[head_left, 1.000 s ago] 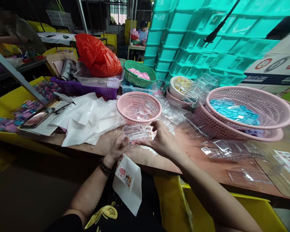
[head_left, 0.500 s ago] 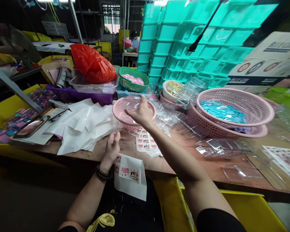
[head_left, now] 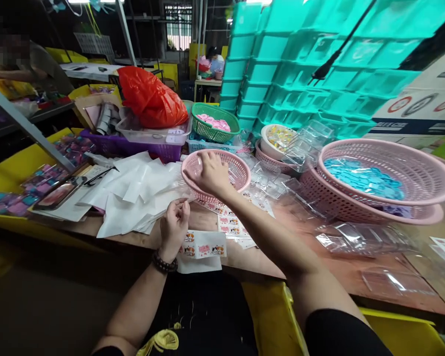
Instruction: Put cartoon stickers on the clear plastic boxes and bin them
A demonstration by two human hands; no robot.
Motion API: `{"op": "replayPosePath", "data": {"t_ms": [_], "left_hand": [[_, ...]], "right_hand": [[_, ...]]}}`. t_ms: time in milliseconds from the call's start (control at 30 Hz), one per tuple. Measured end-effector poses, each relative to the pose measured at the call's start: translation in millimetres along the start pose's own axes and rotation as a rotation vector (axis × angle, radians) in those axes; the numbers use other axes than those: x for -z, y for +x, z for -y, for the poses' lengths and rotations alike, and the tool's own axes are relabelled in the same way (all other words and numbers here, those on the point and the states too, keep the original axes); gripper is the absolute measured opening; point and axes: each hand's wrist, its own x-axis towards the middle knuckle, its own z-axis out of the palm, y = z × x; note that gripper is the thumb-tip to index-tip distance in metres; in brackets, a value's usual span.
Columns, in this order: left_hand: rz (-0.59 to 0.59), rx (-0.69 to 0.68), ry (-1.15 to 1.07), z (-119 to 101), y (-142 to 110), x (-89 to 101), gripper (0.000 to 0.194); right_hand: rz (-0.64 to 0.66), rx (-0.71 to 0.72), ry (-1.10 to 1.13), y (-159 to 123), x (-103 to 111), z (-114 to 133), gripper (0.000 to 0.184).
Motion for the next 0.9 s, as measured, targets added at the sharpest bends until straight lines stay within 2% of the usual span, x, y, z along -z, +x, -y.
{"op": "replayPosePath", "data": {"t_ms": [33, 100, 167, 233, 300, 367, 433, 500, 567, 633, 767, 900], "left_hand": [[-0.015, -0.002, -0.007, -1.0, 1.7, -1.0, 0.04], [-0.026, 0.002, -0.063, -4.3, 4.1, -3.2, 0.039], [0.018, 0.024, -0.195, -8.5, 5.5, -3.5, 0.038], [0.145, 0.076, -0.369, -11.8, 6.1, -0.1, 0.042], [0.357, 0.183, -0.541, -12.7, 5.3, 5.9, 0.057], [0.587, 0.321, -0.653, -11.8, 2.3, 10.6, 0.07], [0.703, 0.412, -0.696, -10.4, -3.2, 10.3, 0.065], [0.678, 0.402, -0.676, -10.2, -9.8, 4.6, 0.05], [0.621, 0.324, -0.628, -11.3, -16.0, -3.7, 0.039], [0.586, 0.231, -0.564, -12.7, -20.9, -11.0, 0.037], [0.49, 0.097, -0.417, -11.7, -27.8, -19.2, 0.038], [0.422, 0.118, -0.343, -7.7, -33.2, -24.0, 0.046]], "right_hand": [[0.079, 0.086, 0.109, -21.5, 8.0, -1.7, 0.056], [0.366, 0.218, 0.292, -63.1, 18.1, -9.9, 0.06], [0.531, 0.152, 0.398, -95.4, 20.2, -23.3, 0.041], [0.556, -0.008, 0.542, -114.6, 18.2, -39.1, 0.02], [0.514, -0.138, 0.737, -123.5, 17.5, -54.5, 0.023], [0.479, -0.198, 0.866, -128.0, 20.1, -66.4, 0.031], [0.479, -0.211, 0.87, -132.5, 24.5, -72.8, 0.03], [0.465, -0.169, 0.787, -138.2, 28.3, -73.9, 0.025], [0.374, -0.102, 0.673, -144.2, 29.7, -71.5, 0.022], [0.271, -0.068, 0.597, -149.4, 28.9, -68.1, 0.017], [0.238, -0.166, 0.671, -157.0, 23.4, -65.2, 0.015], [0.178, -0.274, 0.811, -162.9, 16.7, -68.1, 0.021]]}}
